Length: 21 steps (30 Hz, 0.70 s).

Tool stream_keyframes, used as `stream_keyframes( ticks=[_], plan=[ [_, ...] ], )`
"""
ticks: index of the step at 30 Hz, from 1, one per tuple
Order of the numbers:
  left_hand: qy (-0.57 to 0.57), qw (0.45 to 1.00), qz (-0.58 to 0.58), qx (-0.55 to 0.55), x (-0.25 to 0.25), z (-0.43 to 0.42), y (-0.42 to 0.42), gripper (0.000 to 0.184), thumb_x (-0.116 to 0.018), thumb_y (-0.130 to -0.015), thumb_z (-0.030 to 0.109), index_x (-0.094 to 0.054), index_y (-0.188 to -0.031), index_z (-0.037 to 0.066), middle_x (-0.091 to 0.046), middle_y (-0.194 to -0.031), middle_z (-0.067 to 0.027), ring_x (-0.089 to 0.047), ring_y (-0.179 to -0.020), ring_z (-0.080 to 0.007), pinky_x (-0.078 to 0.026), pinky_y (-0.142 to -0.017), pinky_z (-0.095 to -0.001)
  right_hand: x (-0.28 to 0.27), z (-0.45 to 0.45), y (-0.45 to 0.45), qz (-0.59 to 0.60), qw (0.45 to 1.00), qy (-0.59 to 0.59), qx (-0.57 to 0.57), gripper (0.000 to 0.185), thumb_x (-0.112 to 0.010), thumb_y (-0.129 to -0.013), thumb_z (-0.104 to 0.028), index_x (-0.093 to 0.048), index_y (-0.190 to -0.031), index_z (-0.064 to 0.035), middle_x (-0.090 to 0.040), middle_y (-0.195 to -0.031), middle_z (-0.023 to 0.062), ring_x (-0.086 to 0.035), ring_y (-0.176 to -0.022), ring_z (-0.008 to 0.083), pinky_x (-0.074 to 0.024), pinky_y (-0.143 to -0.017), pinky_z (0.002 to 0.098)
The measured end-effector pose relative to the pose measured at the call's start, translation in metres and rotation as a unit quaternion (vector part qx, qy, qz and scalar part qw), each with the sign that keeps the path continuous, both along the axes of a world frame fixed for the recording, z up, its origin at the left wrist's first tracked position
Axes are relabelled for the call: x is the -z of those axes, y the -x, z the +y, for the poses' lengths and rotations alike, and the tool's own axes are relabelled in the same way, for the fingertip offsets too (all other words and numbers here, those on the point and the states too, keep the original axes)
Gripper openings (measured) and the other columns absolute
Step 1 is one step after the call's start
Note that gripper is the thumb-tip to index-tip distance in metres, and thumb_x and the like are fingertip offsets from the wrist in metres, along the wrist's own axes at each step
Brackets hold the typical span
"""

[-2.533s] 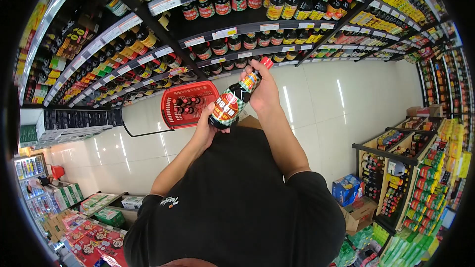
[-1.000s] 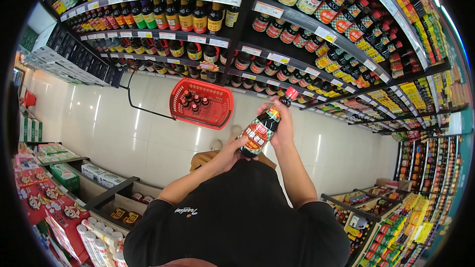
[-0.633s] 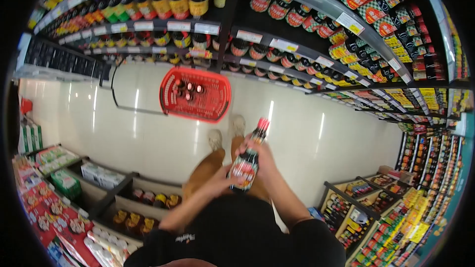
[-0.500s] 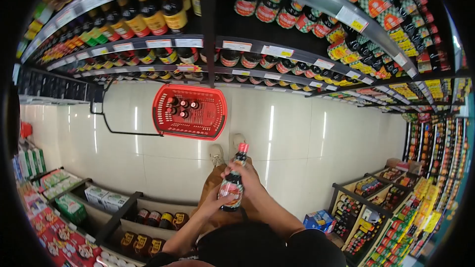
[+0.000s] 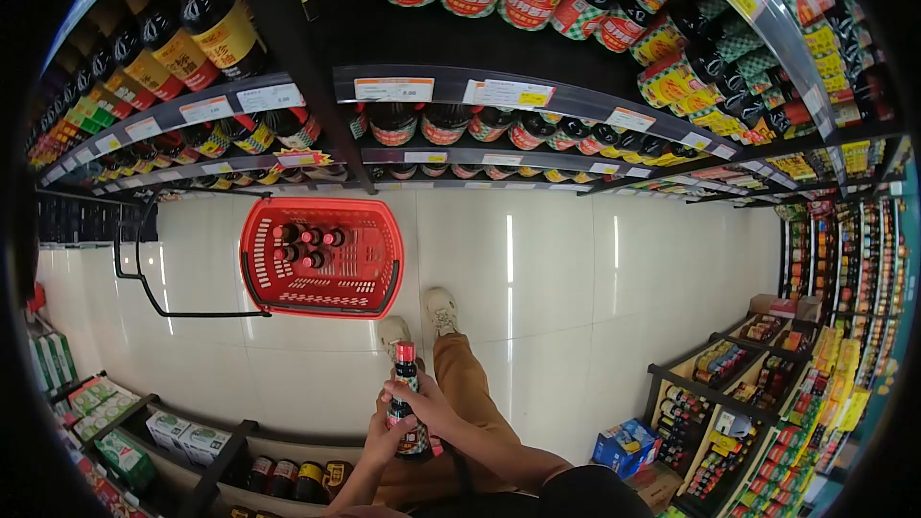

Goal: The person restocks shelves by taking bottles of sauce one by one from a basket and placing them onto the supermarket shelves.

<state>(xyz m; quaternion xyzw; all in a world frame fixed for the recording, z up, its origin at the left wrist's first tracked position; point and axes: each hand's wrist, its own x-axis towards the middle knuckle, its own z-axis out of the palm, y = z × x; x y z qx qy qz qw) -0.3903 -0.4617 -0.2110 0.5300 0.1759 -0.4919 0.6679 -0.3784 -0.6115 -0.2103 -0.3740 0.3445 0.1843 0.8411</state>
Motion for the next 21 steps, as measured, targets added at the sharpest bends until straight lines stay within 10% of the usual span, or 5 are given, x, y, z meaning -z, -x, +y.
stream_keyframes(
  ticks=[9,15,21],
  plan=[
    [-0.007,0.999,0.009,-0.037,-0.005,0.015,0.007,0.050,-0.065,-0.095,0.033,-0.053,-0.127,-0.003,-0.064,-0.109,-0.0071,-0.060,-0.098,-0.0135,-0.049,-0.087,-0.0307,-0.012,0.008,-0.003,-0.051,0.998,-0.018,-0.014,0.016,-0.062,-0.095,-0.017,-0.055,-0.102,-0.0042,-0.062,-0.092,0.0056,-0.060,-0.090,0.0133,-0.0483,-0.081,0.0288],
    [0.002,1.000,0.015,-0.019,-0.039,-0.001,-0.009,0.051,-0.063,-0.096,0.032,-0.051,-0.129,-0.004,-0.062,-0.112,-0.0075,-0.059,-0.100,-0.0133,-0.048,-0.088,-0.0294,-0.032,-0.004,-0.005,-0.027,0.999,-0.025,0.010,0.047,-0.059,-0.095,-0.009,-0.041,-0.138,0.0008,-0.064,-0.123,0.0099,-0.061,-0.095,0.0141,-0.0523,-0.083,0.0286],
    [-0.017,0.999,-0.033,0.005,-0.062,-0.042,-0.016,0.050,-0.064,-0.095,0.032,-0.051,-0.125,-0.005,-0.064,-0.106,-0.0106,-0.064,-0.093,-0.0156,-0.053,-0.082,-0.0302,-0.061,-0.039,-0.008,-0.035,0.995,-0.039,0.088,0.049,-0.058,-0.094,-0.006,-0.041,-0.139,0.0036,-0.057,-0.135,0.0152,-0.063,-0.093,0.0153,-0.0529,-0.084,0.0296]
  ],
)
